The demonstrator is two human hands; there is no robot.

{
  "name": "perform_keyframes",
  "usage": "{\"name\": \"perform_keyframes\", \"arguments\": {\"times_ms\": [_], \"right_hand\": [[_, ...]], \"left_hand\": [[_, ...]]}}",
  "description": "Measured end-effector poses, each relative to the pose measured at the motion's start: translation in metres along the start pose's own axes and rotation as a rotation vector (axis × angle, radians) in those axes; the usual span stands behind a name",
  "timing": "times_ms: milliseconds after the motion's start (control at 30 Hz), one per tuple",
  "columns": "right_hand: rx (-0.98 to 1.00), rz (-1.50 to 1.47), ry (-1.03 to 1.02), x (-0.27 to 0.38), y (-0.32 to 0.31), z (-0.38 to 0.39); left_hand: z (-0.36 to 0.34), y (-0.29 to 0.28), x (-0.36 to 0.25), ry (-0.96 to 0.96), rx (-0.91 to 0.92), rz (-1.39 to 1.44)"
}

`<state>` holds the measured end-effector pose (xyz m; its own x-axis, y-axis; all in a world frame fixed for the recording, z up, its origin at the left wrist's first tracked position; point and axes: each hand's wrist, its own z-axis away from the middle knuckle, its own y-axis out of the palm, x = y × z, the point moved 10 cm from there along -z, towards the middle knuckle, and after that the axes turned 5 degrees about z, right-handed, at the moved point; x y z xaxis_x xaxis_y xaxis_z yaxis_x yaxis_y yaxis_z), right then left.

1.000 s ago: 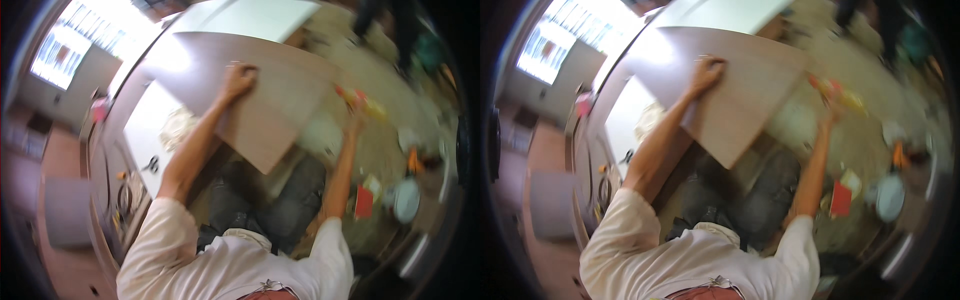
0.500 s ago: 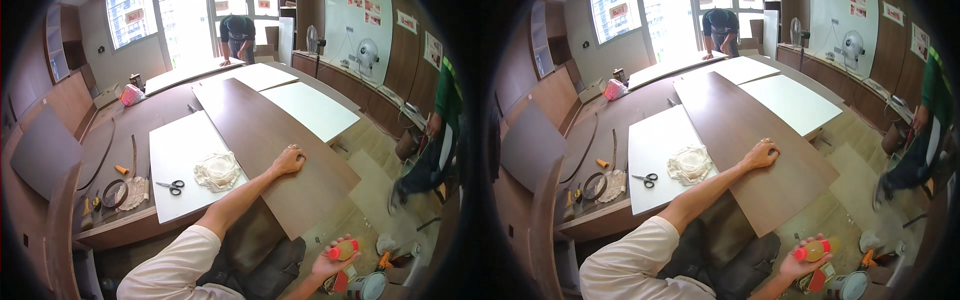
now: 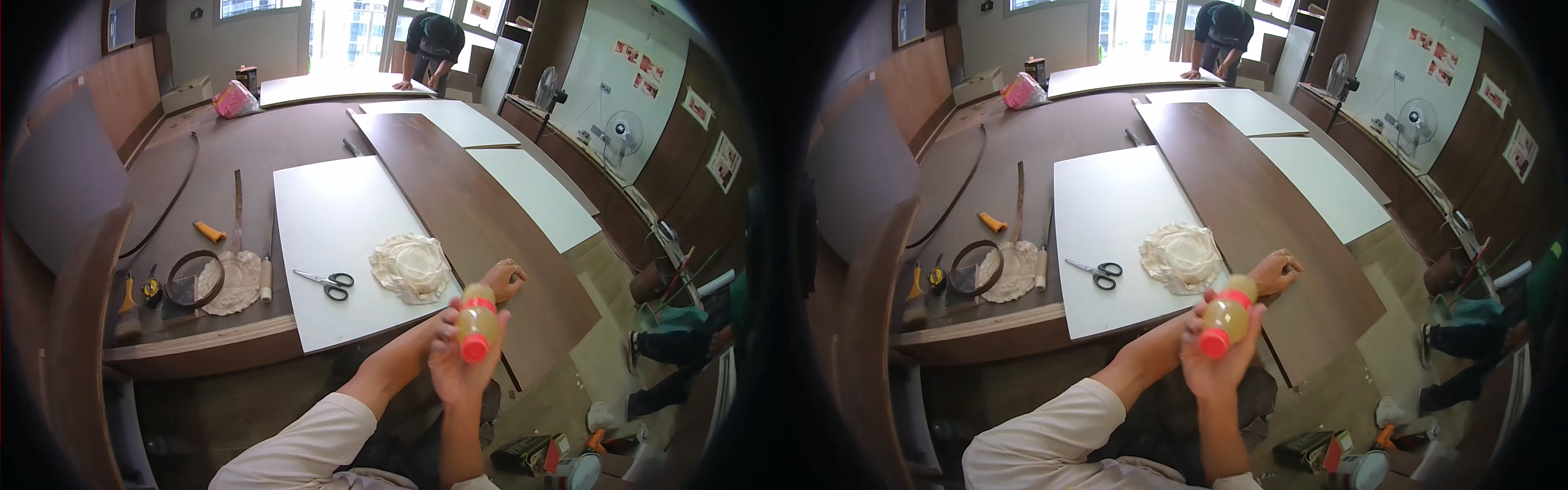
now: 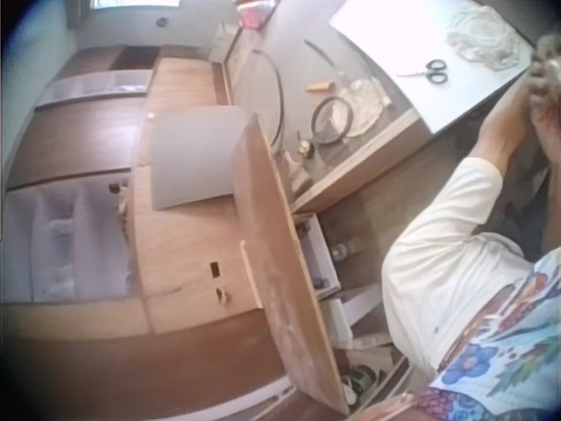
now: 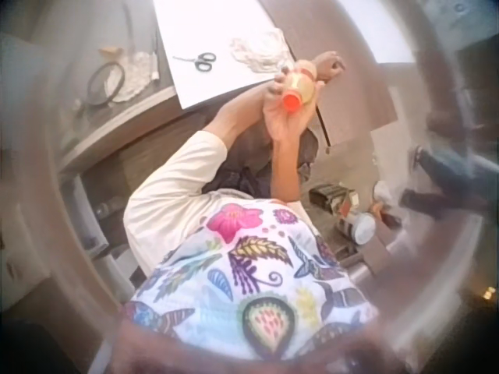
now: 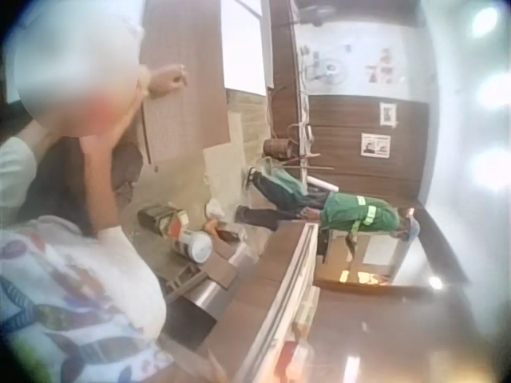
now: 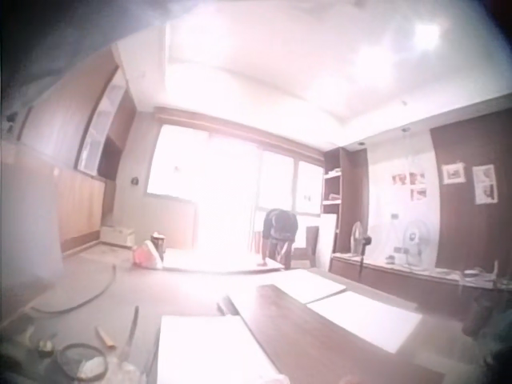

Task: The person applies glue from a bottle to the edge of a wooden board and then presses a thin wooden strip onto the glued edge. They use a roller to smooth the strip and ensure it adheres properly to the board.

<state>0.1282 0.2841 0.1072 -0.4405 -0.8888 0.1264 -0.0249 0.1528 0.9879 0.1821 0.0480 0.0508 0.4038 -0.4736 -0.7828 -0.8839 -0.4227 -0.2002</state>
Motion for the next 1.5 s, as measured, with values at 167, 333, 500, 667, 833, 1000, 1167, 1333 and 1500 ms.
{"name": "perform_keyframes", "arguments": {"times_ms": [167, 333, 500, 667, 833, 1000, 1167, 1333, 1500], "right_hand": [[0.006, -0.038, 0.119, -0.061, 0.020, -0.070], [0.026, -0.074, 0.077, -0.086, 0.009, -0.130], [-0.033, -0.022, 0.049, -0.076, -0.022, -0.148], [0.036, -0.278, 0.142, -0.084, -0.049, -0.201], [-0.020, -0.502, 0.243, -0.108, -0.076, -0.242], [-0.075, -0.474, 0.178, -0.113, -0.085, -0.266], [-0.101, -0.420, 0.098, -0.102, -0.098, -0.269], [-0.095, -0.347, 0.157, -0.115, -0.102, -0.266], [-0.080, -0.377, 0.182, -0.106, -0.124, -0.322]], "left_hand": [[0.043, -0.022, -0.037, 0.070, -0.075, 0.101], [0.120, -0.049, -0.104, 0.202, -0.157, 0.125], [0.281, -0.088, -0.090, -0.234, -0.244, 0.153], [0.348, -0.203, -0.198, 0.030, -0.594, -0.574], [0.365, -0.333, -0.223, 0.058, -0.932, -1.092], [0.395, -0.376, -0.188, -0.162, -1.124, -1.115], [0.384, -0.371, -0.173, -0.217, -1.072, -1.153], [0.383, -0.371, -0.167, -0.258, -1.055, -1.162], [0.387, -0.379, -0.145, -0.448, -1.025, -1.166]]}}
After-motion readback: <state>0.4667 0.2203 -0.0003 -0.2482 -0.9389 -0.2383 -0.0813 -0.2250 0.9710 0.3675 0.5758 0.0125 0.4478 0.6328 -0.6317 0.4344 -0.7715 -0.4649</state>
